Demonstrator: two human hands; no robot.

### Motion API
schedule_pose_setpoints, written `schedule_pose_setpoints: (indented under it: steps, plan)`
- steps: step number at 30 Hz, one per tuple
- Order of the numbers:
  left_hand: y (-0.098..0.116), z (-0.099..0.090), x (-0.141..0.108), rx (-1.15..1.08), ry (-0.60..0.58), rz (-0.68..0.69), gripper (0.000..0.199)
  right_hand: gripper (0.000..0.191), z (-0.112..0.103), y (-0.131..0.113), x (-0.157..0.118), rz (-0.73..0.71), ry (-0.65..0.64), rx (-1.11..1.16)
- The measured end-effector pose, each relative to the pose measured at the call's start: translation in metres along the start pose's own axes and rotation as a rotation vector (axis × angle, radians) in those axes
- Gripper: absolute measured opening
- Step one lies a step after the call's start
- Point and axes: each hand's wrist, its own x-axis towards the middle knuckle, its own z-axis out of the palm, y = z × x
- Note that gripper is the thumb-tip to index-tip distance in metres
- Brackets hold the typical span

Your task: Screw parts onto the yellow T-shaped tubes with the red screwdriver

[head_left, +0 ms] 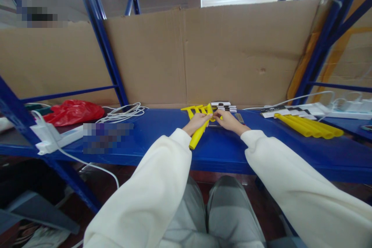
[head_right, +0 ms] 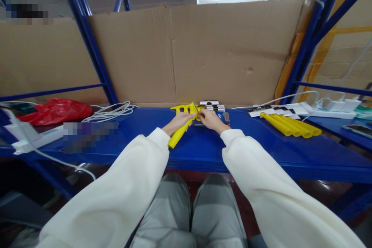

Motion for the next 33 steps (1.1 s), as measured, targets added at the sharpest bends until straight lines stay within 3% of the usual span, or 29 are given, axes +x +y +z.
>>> schedule_pose_setpoints:
  steps: [12,22,27,31,33]
  plan:
    - [-0.004,-0.001,0.002,0.017,0.005,0.019,0.043,0.012,-0.001,-0.006,0.004,0.134,-0.128,0.106]
    - [-0.001,0.006,0.005,0.005,0.049,0.009,0.047,0.013,-0.009,-0.01,0.007,0.118,-0.2,-0.073]
    - [0.0,0.002,0.001,0.0,0.127,0.004,0.048,0.018,-0.027,-0.006,0.006,0.095,-0.204,-0.255]
    - [0.0,-0.001,-0.001,-0.058,0.158,-0.004,0.044,0.022,-0.047,0.022,0.005,0.308,-0.142,-0.38]
    - [0.001,0.0,-0.001,-0.064,0.137,0.0,0.044,0.02,-0.052,0.044,0.004,0.446,-0.186,-0.399]
